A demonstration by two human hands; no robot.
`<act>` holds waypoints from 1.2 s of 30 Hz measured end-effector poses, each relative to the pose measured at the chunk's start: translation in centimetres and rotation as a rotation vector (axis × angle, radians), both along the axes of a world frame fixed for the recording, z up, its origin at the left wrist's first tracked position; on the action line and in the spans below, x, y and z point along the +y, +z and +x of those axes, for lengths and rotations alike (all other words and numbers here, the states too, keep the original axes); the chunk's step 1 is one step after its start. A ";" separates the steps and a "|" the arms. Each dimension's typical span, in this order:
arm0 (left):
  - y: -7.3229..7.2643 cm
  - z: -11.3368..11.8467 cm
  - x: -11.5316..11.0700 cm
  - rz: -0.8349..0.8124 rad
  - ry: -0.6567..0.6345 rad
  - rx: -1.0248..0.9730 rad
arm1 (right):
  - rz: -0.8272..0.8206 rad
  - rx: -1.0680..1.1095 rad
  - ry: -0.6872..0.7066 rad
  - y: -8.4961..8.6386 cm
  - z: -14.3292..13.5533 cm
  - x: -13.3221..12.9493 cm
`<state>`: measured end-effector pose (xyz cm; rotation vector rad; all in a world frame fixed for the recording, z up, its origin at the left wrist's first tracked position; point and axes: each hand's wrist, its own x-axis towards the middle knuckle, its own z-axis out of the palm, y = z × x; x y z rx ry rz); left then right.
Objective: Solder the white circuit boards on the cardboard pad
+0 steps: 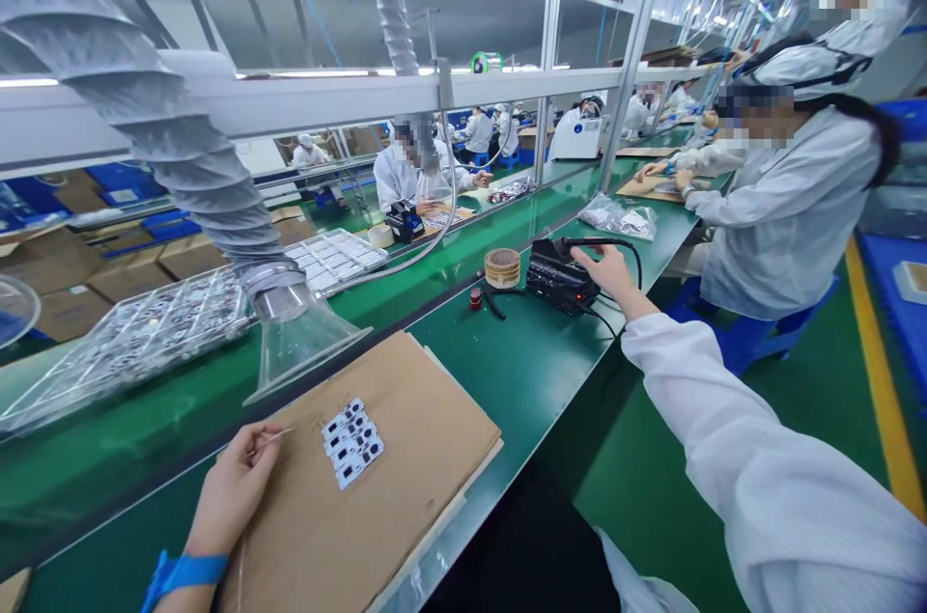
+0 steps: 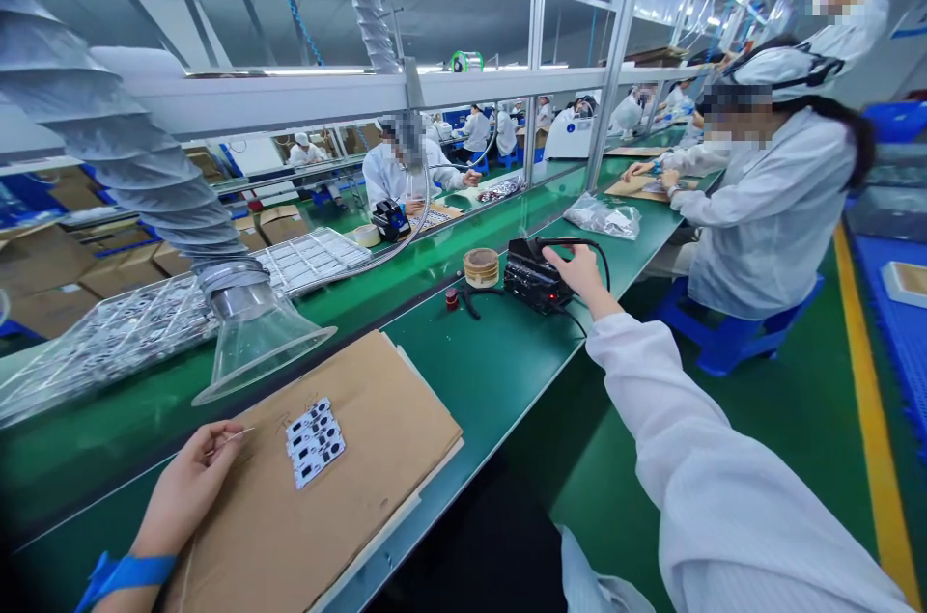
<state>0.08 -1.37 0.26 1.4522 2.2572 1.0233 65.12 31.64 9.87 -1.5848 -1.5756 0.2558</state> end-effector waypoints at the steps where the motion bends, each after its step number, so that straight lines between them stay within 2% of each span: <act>1: 0.1 0.1 0.0 0.007 -0.002 0.006 | -0.044 -0.021 0.007 -0.5 0.3 -0.3; 4: 0.4 0.6 0.1 0.007 -0.005 0.006 | -0.187 -0.072 0.068 -1.5 1.0 -1.1; 7: 0.8 1.0 0.2 0.003 0.000 0.002 | -0.271 -0.117 0.129 -1.6 1.4 -1.1; 12: 1.2 1.3 0.0 -0.020 -0.003 0.013 | -0.316 -0.174 0.152 -1.0 1.8 -0.9; 19: 1.1 1.5 0.0 -0.030 -0.021 0.076 | -0.333 -0.213 0.154 -0.8 1.2 -2.2; 24: 2.3 2.6 0.2 -0.053 -0.015 0.114 | -0.312 -0.220 0.167 -0.6 0.7 -2.1; 27: 3.2 3.4 0.5 -0.010 -0.067 0.094 | -0.263 -0.195 0.135 -0.5 0.2 -2.6; 29: 3.7 3.8 1.0 -0.023 -0.097 0.079 | -0.222 -0.184 0.063 -1.0 -1.1 -4.3; 30: 3.9 3.9 1.3 -0.042 -0.133 0.067 | -0.129 -0.176 -0.062 -1.5 -2.2 -5.7; 31: 4.1 4.1 1.7 -0.058 -0.177 0.057 | -0.025 -0.189 -0.105 -2.1 -3.8 -7.6; 32: 4.3 4.2 2.2 -0.069 -0.225 0.052 | 0.099 -0.194 -0.075 -2.7 -5.8 -9.7; 33: 4.4 4.4 2.7 -0.074 -0.274 0.053 | 0.214 -0.185 0.020 -3.2 -8.2 -11.9; 34: 4.6 4.5 3.2 -0.077 -0.322 0.059 | 0.243 -0.196 0.216 -3.6 -10.9 -14.1; 36: 4.8 4.7 4.2 -0.101 -0.405 0.075 | 0.136 -0.208 0.643 -3.7 -17.2 -17.5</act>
